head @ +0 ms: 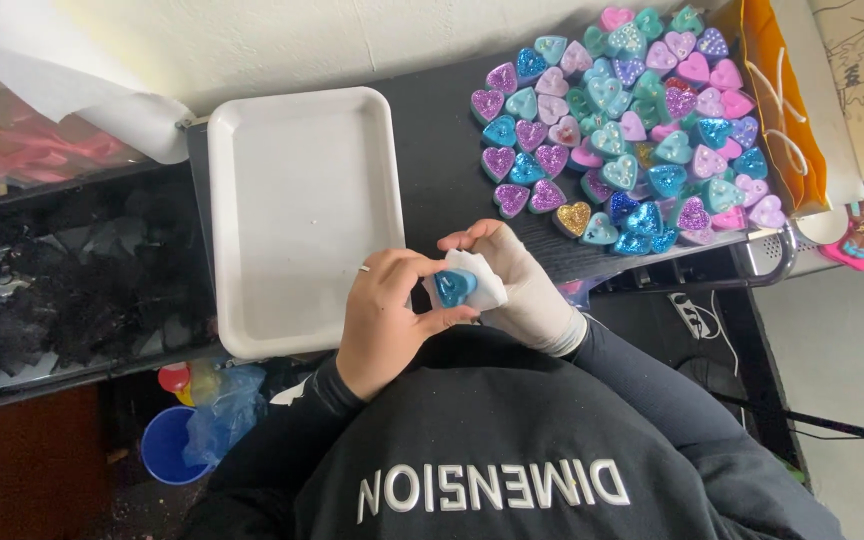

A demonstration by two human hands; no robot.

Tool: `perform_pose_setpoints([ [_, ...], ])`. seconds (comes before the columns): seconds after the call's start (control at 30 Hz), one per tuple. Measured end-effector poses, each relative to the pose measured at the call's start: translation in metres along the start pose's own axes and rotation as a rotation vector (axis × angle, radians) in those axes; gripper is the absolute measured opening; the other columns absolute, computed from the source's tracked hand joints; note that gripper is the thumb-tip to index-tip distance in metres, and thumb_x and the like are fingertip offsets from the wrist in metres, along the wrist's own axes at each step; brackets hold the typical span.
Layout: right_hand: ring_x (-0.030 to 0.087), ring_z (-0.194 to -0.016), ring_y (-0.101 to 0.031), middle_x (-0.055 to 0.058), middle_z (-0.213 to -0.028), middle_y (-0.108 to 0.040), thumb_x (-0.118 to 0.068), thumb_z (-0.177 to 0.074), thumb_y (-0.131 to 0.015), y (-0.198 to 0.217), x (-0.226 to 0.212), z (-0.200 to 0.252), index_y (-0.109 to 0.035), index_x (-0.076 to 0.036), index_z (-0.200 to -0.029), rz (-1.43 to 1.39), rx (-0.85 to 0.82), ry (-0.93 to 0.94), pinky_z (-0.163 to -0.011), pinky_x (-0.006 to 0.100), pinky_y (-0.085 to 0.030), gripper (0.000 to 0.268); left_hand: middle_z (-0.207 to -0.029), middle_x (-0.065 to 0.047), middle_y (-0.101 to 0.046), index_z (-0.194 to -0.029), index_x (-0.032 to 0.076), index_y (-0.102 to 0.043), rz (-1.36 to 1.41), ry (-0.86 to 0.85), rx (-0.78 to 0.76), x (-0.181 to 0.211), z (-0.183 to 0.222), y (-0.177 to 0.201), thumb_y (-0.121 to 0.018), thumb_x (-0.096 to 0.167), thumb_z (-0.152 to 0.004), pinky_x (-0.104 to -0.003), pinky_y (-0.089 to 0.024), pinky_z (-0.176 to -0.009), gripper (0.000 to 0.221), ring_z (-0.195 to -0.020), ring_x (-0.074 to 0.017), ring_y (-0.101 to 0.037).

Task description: Cleaning heart-shaped wax melts with a white tissue before placing them on a tray.

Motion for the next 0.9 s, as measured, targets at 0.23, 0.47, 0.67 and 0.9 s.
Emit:
perform_pose_setpoints([
  [0.23,0.032,-0.143,-0.048,0.02,-0.156,-0.042,-0.026,-0.094,-0.07,-0.031,-0.025,-0.001,-0.031,-0.006,-0.155,-0.606,-0.156,-0.141,-0.115,0.047,-0.047,0.076,-0.094,-0.004,-0.062,-0.101,0.006,-0.066,-0.232,0.067,0.042,0.004,-0.001,0.0,-0.091,0.048,-0.069,-0.04,-0.048,-0.081,0.058,-0.093,-0.0236,-0.062],
  [0.47,0.03,-0.149,-0.046,0.02,-0.158,-0.047,-0.008,-0.105,-0.059,-0.001,-0.034,0.017,-0.041,-0.005,-0.155,0.056,-0.081,-0.041,-0.122,0.042,-0.045,0.053,-0.088,-0.005,-0.063,-0.098,0.005,-0.066,-0.311,0.139,0.082,0.001,-0.005,0.009,-0.091,0.044,-0.072,-0.036,-0.052,-0.071,0.053,-0.08,-0.0221,-0.066],
  [0.67,0.03,-0.142,-0.057,0.018,-0.15,-0.059,-0.007,-0.103,-0.067,0.0,-0.048,0.001,-0.063,-0.009,-0.13,0.555,0.034,0.193,-0.117,0.042,-0.05,0.027,-0.097,-0.005,-0.073,-0.111,0.002,-0.068,0.313,0.285,-0.029,-0.005,0.0,0.009,-0.086,0.033,-0.079,-0.026,-0.062,-0.082,0.048,-0.089,-0.0129,-0.074],
  [0.9,0.029,-0.142,-0.059,0.016,-0.137,-0.066,-0.008,-0.094,-0.07,-0.036,-0.062,-0.01,-0.069,-0.004,-0.122,0.73,-0.346,0.387,-0.131,0.048,-0.038,0.029,-0.103,-0.007,-0.075,-0.118,0.0,-0.063,0.654,0.481,-0.101,-0.016,0.004,-0.003,-0.082,0.007,-0.083,-0.028,-0.065,-0.085,0.04,-0.093,-0.0143,-0.075],
])
Point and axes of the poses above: each hand's wrist, its own z-axis away from the middle knuckle, its own y-axis out of the back of the hand, x = y × z, the point moved 1 cm from there along -z, towards the middle knuckle
